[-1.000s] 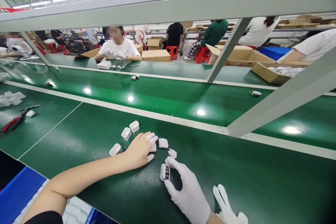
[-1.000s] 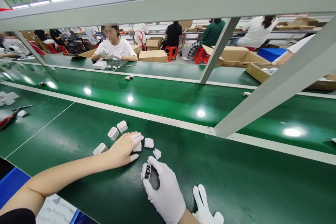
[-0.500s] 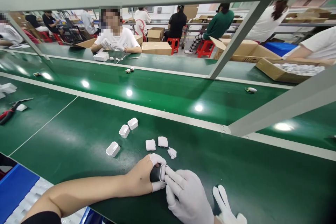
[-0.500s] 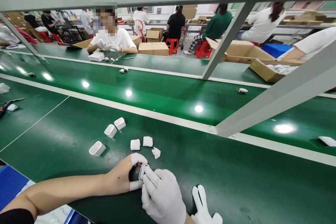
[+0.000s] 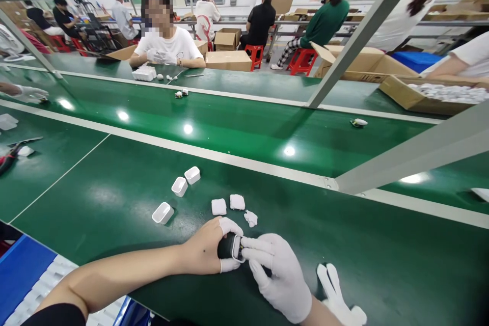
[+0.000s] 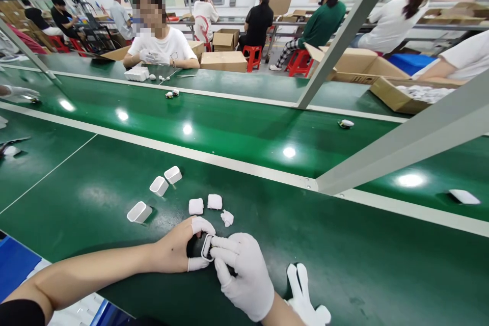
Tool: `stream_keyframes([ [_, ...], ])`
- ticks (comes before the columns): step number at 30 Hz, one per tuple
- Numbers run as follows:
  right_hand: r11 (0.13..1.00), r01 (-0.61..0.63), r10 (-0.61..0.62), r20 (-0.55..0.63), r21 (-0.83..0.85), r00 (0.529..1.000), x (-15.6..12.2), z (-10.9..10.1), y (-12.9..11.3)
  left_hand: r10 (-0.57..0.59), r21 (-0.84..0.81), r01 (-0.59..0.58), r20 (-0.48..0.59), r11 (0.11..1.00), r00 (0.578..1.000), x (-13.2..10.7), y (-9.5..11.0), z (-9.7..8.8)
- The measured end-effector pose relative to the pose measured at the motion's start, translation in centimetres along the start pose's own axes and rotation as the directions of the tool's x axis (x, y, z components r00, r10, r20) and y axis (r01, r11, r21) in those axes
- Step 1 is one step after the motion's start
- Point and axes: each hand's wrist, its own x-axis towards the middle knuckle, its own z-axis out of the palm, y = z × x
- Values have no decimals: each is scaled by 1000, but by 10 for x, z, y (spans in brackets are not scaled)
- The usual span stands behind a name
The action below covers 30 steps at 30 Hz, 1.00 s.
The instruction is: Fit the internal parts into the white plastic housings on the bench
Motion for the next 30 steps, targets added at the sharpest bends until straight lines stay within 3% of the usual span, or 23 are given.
stream_keyframes([
  [5, 981, 85, -78, 46, -177, 996, 1, 5, -6, 47, 0, -47, 10, 999, 999, 1, -2, -2],
  [10, 961, 75, -53, 89, -267, 995, 3, 14, -9, 47, 7, -48, 15, 999, 999, 1, -1, -1],
  [14, 995, 30, -19, 108, -97, 994, 2, 13, -4, 48, 8, -48, 15, 999, 999, 1, -1, -3],
  [17, 1000, 22, -21, 51, -10, 998, 1, 9, -1, 58, 10, -58, 21, 998, 998, 2, -1, -4],
  [25, 923, 89, -87, 23, -374, 996, 5, 19, -7, 77, 25, -78, 20, 997, 997, 3, 0, -4],
  [30, 979, 57, -48, 52, -194, 997, 5, 12, -8, 79, 33, -79, 12, 996, 997, 3, 1, -4],
])
